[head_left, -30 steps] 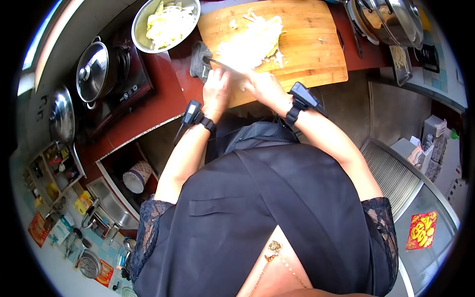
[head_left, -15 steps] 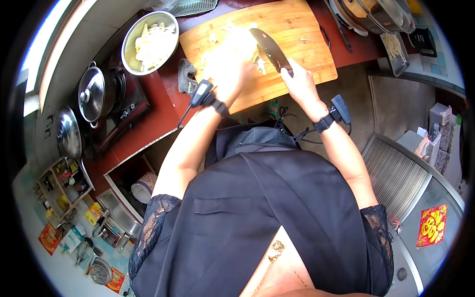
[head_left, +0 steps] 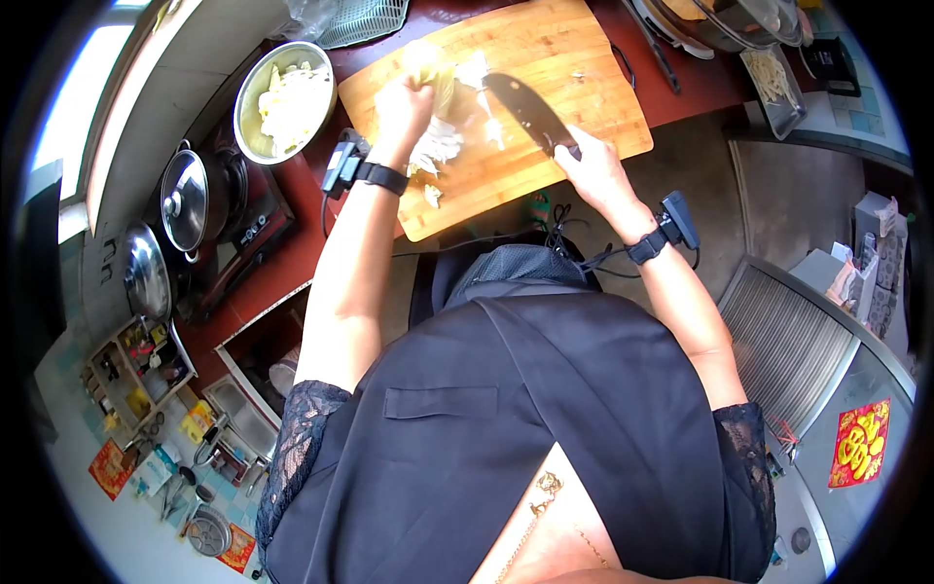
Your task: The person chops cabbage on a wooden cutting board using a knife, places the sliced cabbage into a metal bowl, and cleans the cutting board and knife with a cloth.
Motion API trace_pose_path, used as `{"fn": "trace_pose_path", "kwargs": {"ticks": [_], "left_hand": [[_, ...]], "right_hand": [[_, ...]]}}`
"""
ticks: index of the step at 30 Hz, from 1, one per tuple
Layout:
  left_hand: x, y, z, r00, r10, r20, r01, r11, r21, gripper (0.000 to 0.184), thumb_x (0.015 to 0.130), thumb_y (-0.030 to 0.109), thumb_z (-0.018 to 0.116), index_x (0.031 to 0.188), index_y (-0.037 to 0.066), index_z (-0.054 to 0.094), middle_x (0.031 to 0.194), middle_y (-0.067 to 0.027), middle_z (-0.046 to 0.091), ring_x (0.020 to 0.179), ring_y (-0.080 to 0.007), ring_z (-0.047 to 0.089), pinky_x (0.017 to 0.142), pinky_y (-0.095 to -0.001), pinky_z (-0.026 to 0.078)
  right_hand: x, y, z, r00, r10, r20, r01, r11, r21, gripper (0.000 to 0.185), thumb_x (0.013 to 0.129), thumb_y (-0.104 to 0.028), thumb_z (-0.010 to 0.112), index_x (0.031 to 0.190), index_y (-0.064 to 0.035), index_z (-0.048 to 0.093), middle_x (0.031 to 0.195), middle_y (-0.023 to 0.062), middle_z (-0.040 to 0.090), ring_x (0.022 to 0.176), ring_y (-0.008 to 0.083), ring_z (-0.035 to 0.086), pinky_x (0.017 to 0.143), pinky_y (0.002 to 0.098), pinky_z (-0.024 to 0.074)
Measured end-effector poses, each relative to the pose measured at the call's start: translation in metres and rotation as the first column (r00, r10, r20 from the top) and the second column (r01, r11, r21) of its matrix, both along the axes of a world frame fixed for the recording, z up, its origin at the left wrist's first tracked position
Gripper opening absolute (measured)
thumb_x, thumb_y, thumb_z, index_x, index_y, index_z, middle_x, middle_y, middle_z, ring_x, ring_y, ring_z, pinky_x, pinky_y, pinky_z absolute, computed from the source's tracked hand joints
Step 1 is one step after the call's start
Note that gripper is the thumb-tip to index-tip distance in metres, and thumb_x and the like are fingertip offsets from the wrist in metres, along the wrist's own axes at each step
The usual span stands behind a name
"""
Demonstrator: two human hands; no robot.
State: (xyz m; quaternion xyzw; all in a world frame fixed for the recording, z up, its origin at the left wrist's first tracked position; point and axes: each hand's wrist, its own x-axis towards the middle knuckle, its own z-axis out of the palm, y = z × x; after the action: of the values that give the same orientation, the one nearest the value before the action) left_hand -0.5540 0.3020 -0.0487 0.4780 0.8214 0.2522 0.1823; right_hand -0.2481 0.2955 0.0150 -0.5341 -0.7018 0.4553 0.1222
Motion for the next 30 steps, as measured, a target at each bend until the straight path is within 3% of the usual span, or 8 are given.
{"fn": "trace_pose_path", "kwargs": {"ticks": [1,5,8,15,19,20,23,30], "left_hand": [[-0.009,-0.003,0.012,0.997,-0.004,0.082,0.002,1.0,0.024,0.033,0.081,0.025,0.068,0.105,0.003,0.076,0.095,-0.0271,0.073,0.093,-0.0432,0.071,0.087,-0.0461,0.056],[-0.041,-0.016,0.006,0.828,0.027,0.56,-0.125,0.983,0.138,0.028,0.09,0.015,0.071,0.114,0.0,0.075,0.096,-0.0087,0.079,0.085,-0.0104,0.072,0.08,-0.0289,0.056],[-0.047,-0.03,0.023,0.718,-0.01,0.696,-0.171,0.967,0.191,0.027,0.094,0.009,0.07,0.119,-0.002,0.072,0.105,-0.0077,0.078,0.088,-0.0098,0.07,0.08,-0.0266,0.055],[-0.05,-0.072,0.046,0.682,-0.036,0.73,-0.203,0.95,0.236,0.028,0.095,0.007,0.068,0.121,-0.001,0.071,0.107,-0.0064,0.077,0.091,-0.0078,0.069,0.083,-0.0256,0.055],[-0.04,-0.094,0.048,0.817,0.007,0.576,-0.17,0.958,0.229,0.034,0.09,0.003,0.064,0.123,0.001,0.073,0.106,-0.0066,0.079,0.092,-0.0065,0.07,0.085,-0.0259,0.055],[-0.035,-0.101,0.04,0.866,-0.009,0.5,-0.141,0.955,0.262,0.028,0.088,0.004,0.067,0.116,0.001,0.073,0.101,-0.0096,0.078,0.089,-0.0153,0.073,0.083,-0.0309,0.056],[-0.025,-0.125,0.014,0.927,-0.22,-0.304,0.289,0.935,0.205,0.02,0.085,0.004,0.07,0.104,0.006,0.07,0.095,-0.0139,0.069,0.086,-0.0331,0.066,0.081,-0.0404,0.056],[0.012,-0.159,-0.025,0.799,-0.445,-0.405,0.53,0.838,0.126,0.04,0.074,-0.001,0.062,0.113,0.003,0.068,0.114,-0.0094,0.064,0.113,-0.0292,0.059,0.095,-0.0369,0.054]], "right_hand": [[-0.001,-0.001,0.002,0.999,0.046,0.007,-0.045,0.997,-0.061,0.032,0.096,-0.024,0.06,0.122,-0.0075,0.067,0.088,0.0201,0.072,0.08,0.0338,0.073,0.073,0.0409,0.0562],[-0.026,-0.016,-0.012,0.905,0.421,-0.062,-0.425,0.901,-0.09,0.028,0.093,-0.025,0.059,0.112,-0.0068,0.067,0.083,0.0203,0.07,0.08,0.0365,0.071,0.072,0.0447,0.0551],[-0.064,-0.032,-0.036,0.796,0.606,0.007,-0.605,0.796,-0.019,0.027,0.092,-0.026,0.06,0.11,-0.007,0.066,0.09,0.0218,0.072,0.085,0.041,0.071,0.076,0.0489,0.0564],[-0.1,-0.018,-0.076,0.833,0.548,0.07,-0.553,0.825,0.121,0.045,0.091,-0.022,0.06,0.136,-0.0138,0.063,0.103,0.0234,0.073,0.095,0.0379,0.072,0.085,0.0446,0.0576],[-0.09,0.006,-0.06,0.913,0.394,0.111,-0.397,0.918,0.011,0.044,0.093,-0.026,0.06,0.135,-0.0133,0.064,0.098,0.0202,0.073,0.09,0.035,0.071,0.082,0.0437,0.0562],[-0.087,0.011,-0.059,0.93,0.348,0.114,-0.348,0.937,-0.024,0.042,0.094,-0.028,0.059,0.133,-0.0126,0.065,0.099,0.0209,0.073,0.092,0.0366,0.071,0.083,0.0453,0.0557],[-0.076,0.017,-0.056,0.966,0.253,0.06,-0.251,0.967,-0.042,0.042,0.096,-0.032,0.059,0.132,-0.0116,0.065,0.099,0.0221,0.072,0.095,0.0377,0.071,0.084,0.046,0.0547],[-0.062,-0.016,-0.018,0.972,0.216,0.089,-0.225,0.969,0.099,0.034,0.097,-0.024,0.062,0.128,-0.0108,0.067,0.081,0.0153,0.07,0.073,0.0271,0.068,0.07,0.0387,0.0541]]}}
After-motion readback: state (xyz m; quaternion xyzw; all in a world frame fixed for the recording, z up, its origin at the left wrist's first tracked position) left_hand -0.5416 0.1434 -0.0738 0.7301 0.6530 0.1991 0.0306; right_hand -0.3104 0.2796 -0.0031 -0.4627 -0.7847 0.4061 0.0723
